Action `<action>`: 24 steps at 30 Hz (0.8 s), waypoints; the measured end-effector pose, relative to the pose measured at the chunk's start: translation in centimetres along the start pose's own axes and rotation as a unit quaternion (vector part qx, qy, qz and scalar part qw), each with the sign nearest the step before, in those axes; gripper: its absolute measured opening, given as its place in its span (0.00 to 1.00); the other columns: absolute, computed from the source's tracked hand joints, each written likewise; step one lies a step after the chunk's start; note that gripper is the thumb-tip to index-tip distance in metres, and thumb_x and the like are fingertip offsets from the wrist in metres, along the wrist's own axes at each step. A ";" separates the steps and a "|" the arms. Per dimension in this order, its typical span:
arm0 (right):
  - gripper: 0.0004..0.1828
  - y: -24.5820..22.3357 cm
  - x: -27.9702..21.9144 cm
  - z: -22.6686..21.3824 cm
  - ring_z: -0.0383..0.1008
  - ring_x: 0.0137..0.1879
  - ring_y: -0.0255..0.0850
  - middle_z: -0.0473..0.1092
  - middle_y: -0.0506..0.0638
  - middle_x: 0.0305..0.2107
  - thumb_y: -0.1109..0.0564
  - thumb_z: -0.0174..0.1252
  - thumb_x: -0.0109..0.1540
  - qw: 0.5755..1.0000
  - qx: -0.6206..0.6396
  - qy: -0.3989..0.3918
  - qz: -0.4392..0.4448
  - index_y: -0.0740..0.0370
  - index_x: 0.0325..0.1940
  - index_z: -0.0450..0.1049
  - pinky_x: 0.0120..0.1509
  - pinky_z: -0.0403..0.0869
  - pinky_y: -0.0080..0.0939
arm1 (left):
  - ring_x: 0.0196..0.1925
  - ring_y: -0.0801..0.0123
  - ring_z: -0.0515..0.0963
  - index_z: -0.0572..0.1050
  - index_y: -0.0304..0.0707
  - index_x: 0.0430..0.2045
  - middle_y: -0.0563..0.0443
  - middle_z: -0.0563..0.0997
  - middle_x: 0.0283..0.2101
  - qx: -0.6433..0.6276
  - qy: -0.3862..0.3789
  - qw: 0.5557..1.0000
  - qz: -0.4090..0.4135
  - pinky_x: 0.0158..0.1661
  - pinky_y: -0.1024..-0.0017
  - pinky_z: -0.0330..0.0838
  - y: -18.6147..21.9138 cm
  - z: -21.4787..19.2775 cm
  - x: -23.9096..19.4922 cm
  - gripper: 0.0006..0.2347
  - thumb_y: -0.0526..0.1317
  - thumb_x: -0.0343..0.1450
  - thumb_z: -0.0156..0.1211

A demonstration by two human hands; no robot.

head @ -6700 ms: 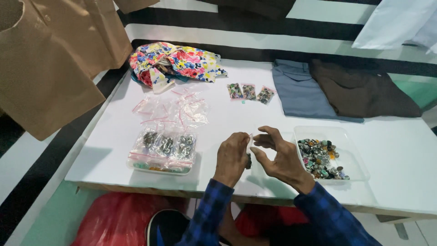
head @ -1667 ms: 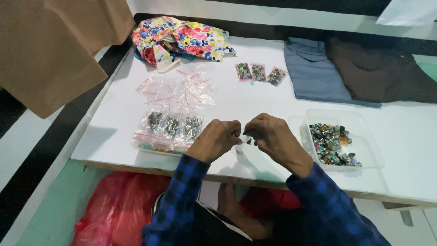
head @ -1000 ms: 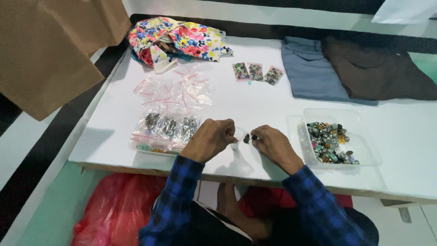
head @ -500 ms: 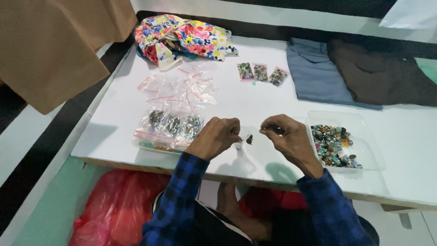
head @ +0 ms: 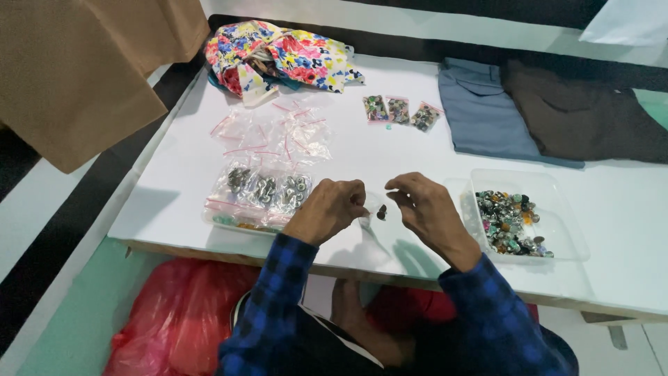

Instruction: Sorting small black buttons from a container and placing them into small plastic bags on a work table.

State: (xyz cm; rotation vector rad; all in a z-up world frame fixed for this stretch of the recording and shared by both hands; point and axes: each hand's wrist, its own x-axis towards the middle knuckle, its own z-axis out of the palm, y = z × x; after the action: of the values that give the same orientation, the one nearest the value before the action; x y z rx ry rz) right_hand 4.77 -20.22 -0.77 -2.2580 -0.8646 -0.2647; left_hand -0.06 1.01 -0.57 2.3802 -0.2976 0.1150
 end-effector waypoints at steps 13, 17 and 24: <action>0.10 5.6 -1.1 4.2 0.78 0.55 0.54 0.76 0.55 0.46 0.63 0.58 0.60 0.983 -0.037 -0.158 0.082 0.59 0.43 0.80 0.61 0.76 0.49 | 0.33 0.47 0.85 0.76 0.41 0.25 0.42 0.82 0.24 -0.012 0.005 1.000 -0.004 0.35 0.59 0.77 -0.6 0.0 -0.1 0.03 0.34 0.65 0.66; 0.08 2.3 -0.5 0.3 0.81 0.47 0.48 0.79 0.52 0.39 0.65 0.63 0.59 0.997 0.067 -0.013 0.044 0.56 0.40 0.82 0.48 0.80 0.42 | 0.33 0.49 0.85 0.76 0.43 0.25 0.42 0.82 0.24 -0.008 -0.001 1.000 -0.008 0.35 0.60 0.77 -0.7 0.0 0.0 0.03 0.35 0.65 0.66; 0.09 -3.6 1.0 -1.2 0.82 0.45 0.51 0.78 0.56 0.41 0.67 0.61 0.59 0.996 0.031 -0.077 -0.036 0.60 0.43 0.81 0.50 0.82 0.46 | 0.32 0.48 0.85 0.76 0.40 0.26 0.41 0.83 0.24 -0.003 -0.002 1.000 0.007 0.34 0.60 0.77 0.2 0.1 0.2 0.04 0.34 0.64 0.68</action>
State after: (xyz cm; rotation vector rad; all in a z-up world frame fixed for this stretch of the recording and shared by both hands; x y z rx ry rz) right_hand 3.27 -18.60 2.42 -2.2138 -1.0229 -0.0962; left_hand 0.07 0.71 -0.47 2.3722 -0.3169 0.1169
